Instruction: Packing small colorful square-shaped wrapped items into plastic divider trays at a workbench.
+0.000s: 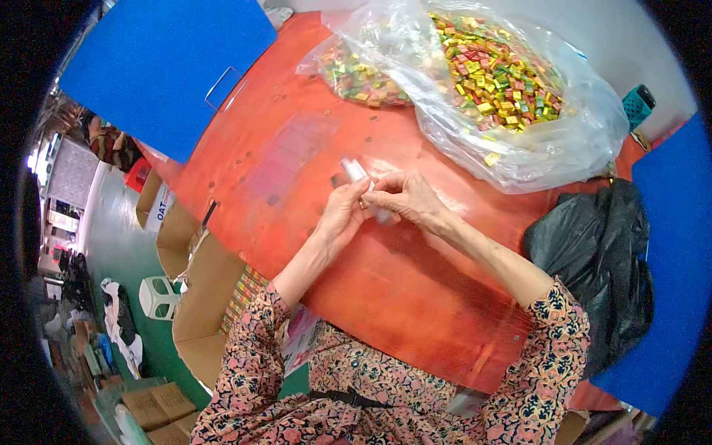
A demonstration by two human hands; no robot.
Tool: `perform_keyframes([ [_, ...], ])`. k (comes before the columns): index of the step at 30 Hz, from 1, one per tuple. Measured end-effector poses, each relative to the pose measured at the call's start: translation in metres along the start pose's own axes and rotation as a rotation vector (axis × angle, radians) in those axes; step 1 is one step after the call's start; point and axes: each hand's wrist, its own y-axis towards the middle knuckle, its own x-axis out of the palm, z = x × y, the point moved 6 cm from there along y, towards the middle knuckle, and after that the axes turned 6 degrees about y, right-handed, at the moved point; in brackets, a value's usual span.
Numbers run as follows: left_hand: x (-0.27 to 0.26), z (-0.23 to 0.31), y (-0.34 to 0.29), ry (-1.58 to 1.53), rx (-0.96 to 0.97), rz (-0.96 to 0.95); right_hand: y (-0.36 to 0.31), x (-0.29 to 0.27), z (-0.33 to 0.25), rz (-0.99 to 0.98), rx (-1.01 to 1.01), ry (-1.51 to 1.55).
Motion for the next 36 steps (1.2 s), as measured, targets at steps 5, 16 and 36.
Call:
perform_keyframes([
  [5, -0.031, 0.006, -0.033, -0.038, 0.014, 0.072, 0.013, 0.028, 0.028, -0.154, 0.162, 0.041],
  [16, -0.052, -0.002, -0.044, -0.129, 0.073, 0.073, 0.03, 0.01, -0.04, 0.314, -0.706, -1.141],
  [36, -0.054, -0.007, -0.058, -0.24, 0.14, 0.113, 0.017, 0.082, -0.012, -0.2, 0.081, -0.57],
])
